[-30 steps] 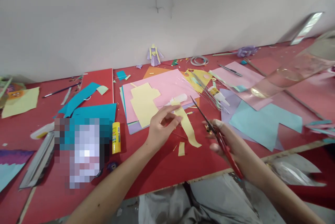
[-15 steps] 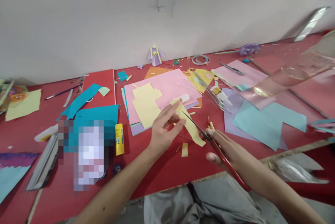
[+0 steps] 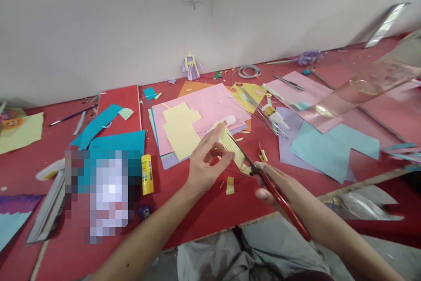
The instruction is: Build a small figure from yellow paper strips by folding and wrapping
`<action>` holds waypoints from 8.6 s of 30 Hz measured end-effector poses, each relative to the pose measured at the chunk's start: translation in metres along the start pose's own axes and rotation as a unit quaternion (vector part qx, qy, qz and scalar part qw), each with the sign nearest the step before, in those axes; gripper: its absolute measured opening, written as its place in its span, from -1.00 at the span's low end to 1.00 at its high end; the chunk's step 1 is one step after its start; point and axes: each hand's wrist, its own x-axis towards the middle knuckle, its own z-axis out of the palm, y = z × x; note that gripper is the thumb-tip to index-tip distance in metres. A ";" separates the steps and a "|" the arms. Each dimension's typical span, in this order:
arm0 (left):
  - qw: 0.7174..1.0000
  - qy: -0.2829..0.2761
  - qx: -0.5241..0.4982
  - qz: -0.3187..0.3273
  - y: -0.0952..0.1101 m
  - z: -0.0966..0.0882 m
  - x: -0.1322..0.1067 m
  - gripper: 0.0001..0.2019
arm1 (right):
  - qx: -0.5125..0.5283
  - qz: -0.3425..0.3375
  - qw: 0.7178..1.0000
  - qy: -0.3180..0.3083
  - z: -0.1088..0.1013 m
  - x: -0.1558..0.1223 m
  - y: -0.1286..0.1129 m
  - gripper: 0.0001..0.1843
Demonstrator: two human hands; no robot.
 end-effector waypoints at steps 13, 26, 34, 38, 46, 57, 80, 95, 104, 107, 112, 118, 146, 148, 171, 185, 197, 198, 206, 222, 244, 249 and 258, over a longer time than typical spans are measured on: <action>0.999 -0.006 -0.024 -0.047 0.001 0.002 -0.002 -0.34 | 0.059 0.036 0.997 -0.032 0.008 0.000 0.000 -0.69; 0.999 -0.029 -0.028 -0.034 0.004 0.006 -0.005 -0.34 | 0.018 0.030 0.999 -0.018 0.008 -0.002 0.001 -0.72; 0.997 -0.037 -0.035 -0.052 0.008 0.008 -0.007 -0.36 | -0.015 0.009 1.000 0.017 0.014 0.002 0.008 -0.72; 0.997 -0.041 -0.045 -0.045 0.010 0.009 -0.006 -0.35 | -0.015 0.000 0.999 0.035 0.017 0.002 0.014 -0.73; 0.997 -0.050 -0.032 -0.057 0.011 0.009 -0.008 -0.32 | -0.015 -0.010 0.999 0.031 0.014 0.005 0.006 -0.70; 0.993 -0.066 -0.025 -0.094 0.013 0.008 -0.006 -0.23 | -0.013 -0.025 0.997 0.078 0.022 0.009 0.006 -0.67; 0.992 -0.077 -0.019 -0.101 0.001 0.005 -0.001 -0.62 | 0.333 0.098 0.929 0.129 0.016 -0.001 0.015 -0.53; 0.977 -0.160 0.095 -0.102 0.007 0.007 0.000 -0.63 | 0.453 0.120 0.872 0.142 0.034 0.002 0.002 -0.53; 0.975 -0.179 0.089 -0.092 0.007 0.006 0.001 -0.62 | 0.436 0.107 0.883 0.139 0.032 0.005 0.003 -0.64; 0.972 -0.205 0.075 -0.082 0.008 0.005 0.000 -0.61 | 0.416 0.124 0.890 0.137 0.033 0.006 0.006 -0.66; 0.969 -0.223 0.035 -0.100 0.008 0.005 -0.001 -0.62 | 0.437 0.119 0.883 0.124 0.037 0.007 0.008 -0.75; 0.968 -0.197 -0.001 -0.153 0.004 0.003 0.001 -0.61 | 0.412 0.117 0.896 0.115 0.032 0.007 0.012 -0.76; 0.989 -0.042 0.087 -0.114 0.004 -0.004 0.009 -0.71 | 0.361 0.092 0.924 0.088 0.028 0.023 -0.002 -0.71; 0.992 -0.029 0.064 -0.101 0.004 -0.004 0.009 -0.66 | 0.356 0.089 0.926 0.087 0.028 0.023 -0.001 -0.71; 0.994 0.088 0.037 -0.051 0.001 -0.010 0.016 -0.79 | -0.160 0.040 0.960 0.228 -0.019 0.027 0.076 -0.66; 0.995 0.018 0.093 -0.030 0.002 -0.001 0.008 -0.81 | -0.074 -0.112 0.979 0.153 -0.018 0.044 0.010 -0.71; 0.990 0.045 0.131 0.015 0.002 -0.015 0.016 -0.79 | 0.264 -0.218 0.936 0.087 -0.002 0.134 -0.006 -0.83; 0.984 0.040 0.171 0.019 0.001 -0.017 0.017 -0.81 | 0.296 -0.213 0.926 0.102 -0.005 0.139 -0.004 -0.82; 0.854 -0.105 0.510 -0.001 -0.013 -0.020 0.017 -0.66 | 0.443 -0.150 0.882 0.062 -0.003 0.144 0.022 -0.80; 0.917 -0.042 0.377 -0.119 -0.018 -0.020 0.015 -0.67 | 0.422 -0.212 0.881 -0.011 0.001 0.136 0.022 -0.90; 0.934 -0.124 0.336 0.006 -0.001 -0.018 0.015 -0.79 | 0.497 -0.003 0.866 -0.055 0.007 0.133 0.014 -0.75; 0.930 -0.127 0.340 0.054 -0.001 -0.017 0.015 -0.94 | 0.485 -0.013 0.871 -0.073 0.008 0.120 0.005 -0.79; 0.929 -0.078 0.332 0.144 0.000 -0.016 0.015 -0.94 | 0.579 0.052 0.807 -0.100 0.006 0.120 0.006 -0.77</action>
